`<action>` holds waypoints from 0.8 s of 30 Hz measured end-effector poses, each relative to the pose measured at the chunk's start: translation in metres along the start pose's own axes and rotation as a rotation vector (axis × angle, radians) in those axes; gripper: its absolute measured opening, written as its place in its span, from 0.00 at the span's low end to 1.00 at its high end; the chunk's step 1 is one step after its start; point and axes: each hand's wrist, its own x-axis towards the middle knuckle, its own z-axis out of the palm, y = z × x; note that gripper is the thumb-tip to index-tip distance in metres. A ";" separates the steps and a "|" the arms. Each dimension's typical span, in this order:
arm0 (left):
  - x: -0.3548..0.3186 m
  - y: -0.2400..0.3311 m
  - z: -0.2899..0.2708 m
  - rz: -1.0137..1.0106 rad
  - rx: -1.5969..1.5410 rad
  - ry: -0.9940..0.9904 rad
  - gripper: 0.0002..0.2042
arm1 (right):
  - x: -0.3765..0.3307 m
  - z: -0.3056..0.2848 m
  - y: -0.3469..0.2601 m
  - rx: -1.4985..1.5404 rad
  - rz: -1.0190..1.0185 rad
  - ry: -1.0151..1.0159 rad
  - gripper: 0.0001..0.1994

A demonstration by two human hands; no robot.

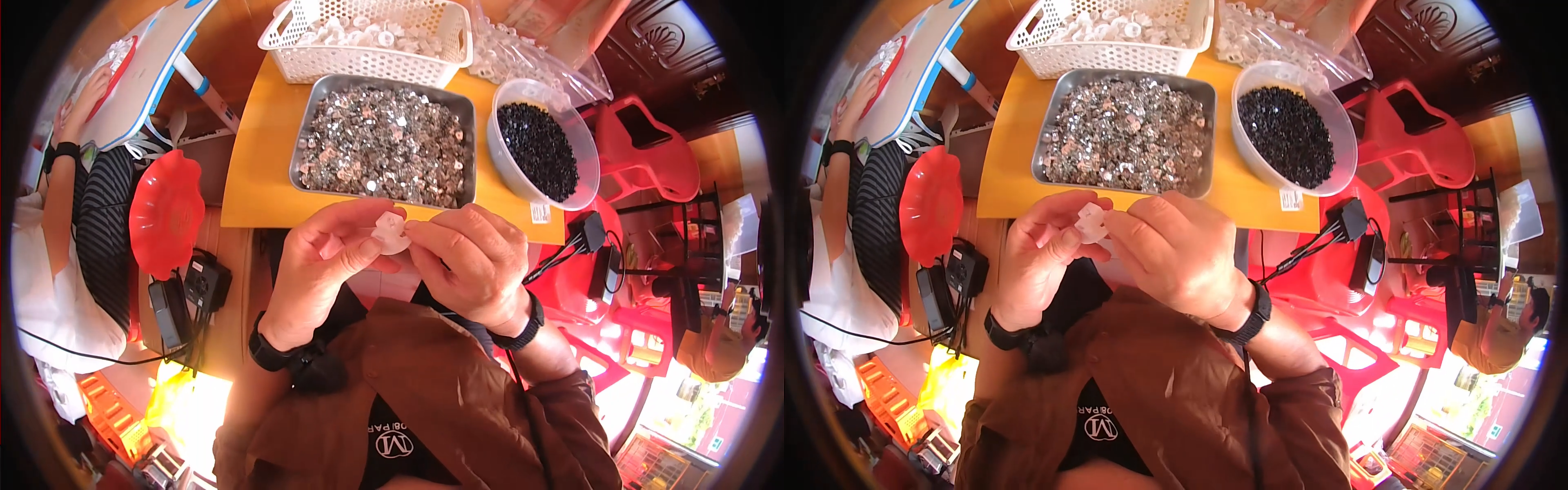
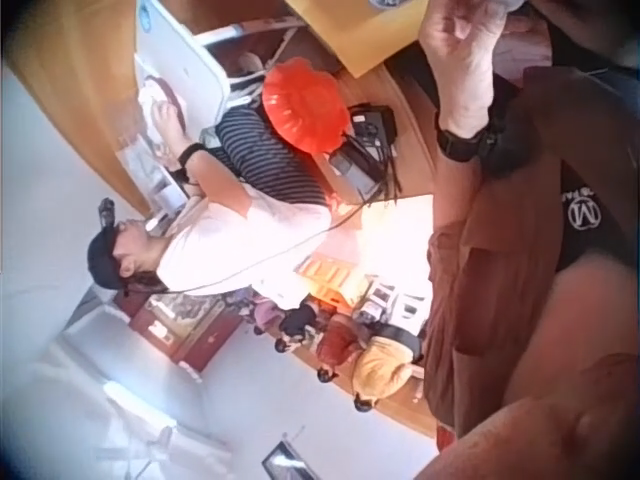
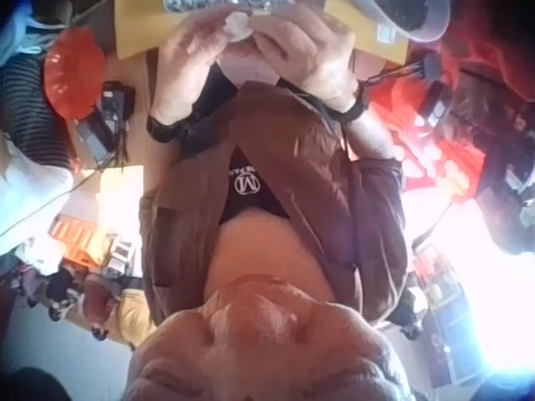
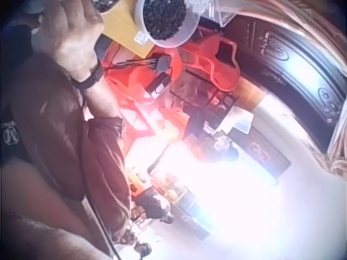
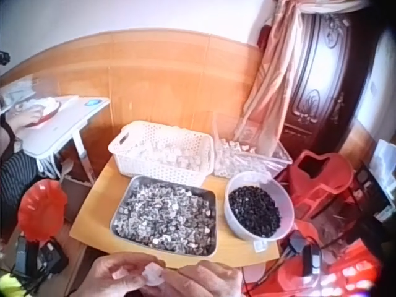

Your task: Manually assembling small components by inserting a metal pin into a white plastic circular housing.

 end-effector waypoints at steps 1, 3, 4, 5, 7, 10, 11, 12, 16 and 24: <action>-0.003 -0.003 0.004 0.006 -0.043 0.015 0.22 | -0.006 0.002 -0.001 -0.035 -0.043 0.068 0.13; -0.004 -0.006 0.010 -0.005 -0.131 0.013 0.20 | -0.013 0.002 -0.002 -0.072 -0.094 0.157 0.14; -0.004 -0.008 0.013 -0.006 -0.224 0.009 0.17 | -0.016 0.002 -0.003 -0.070 -0.086 0.158 0.14; -0.005 -0.009 0.014 -0.015 -0.220 0.009 0.17 | -0.019 0.001 -0.004 -0.071 -0.080 0.168 0.15; -0.006 -0.011 0.017 0.040 -0.190 -0.056 0.17 | -0.024 0.001 -0.005 -0.072 -0.066 0.179 0.15; -0.005 -0.016 0.017 0.055 -0.165 -0.048 0.18 | -0.028 0.000 -0.003 -0.050 -0.048 0.168 0.16; -0.006 -0.016 0.017 0.046 -0.164 -0.048 0.18 | -0.029 0.001 -0.003 -0.014 -0.033 0.146 0.16; -0.007 -0.016 0.017 0.049 -0.151 -0.026 0.18 | -0.031 0.001 -0.003 0.023 -0.017 0.123 0.17; -0.007 -0.014 0.011 0.000 -0.084 -0.041 0.18 | -0.035 -0.003 -0.011 0.242 0.242 0.127 0.17; -0.002 -0.022 0.014 -0.189 -0.127 -0.004 0.18 | -0.042 -0.005 -0.006 0.614 0.613 -0.074 0.11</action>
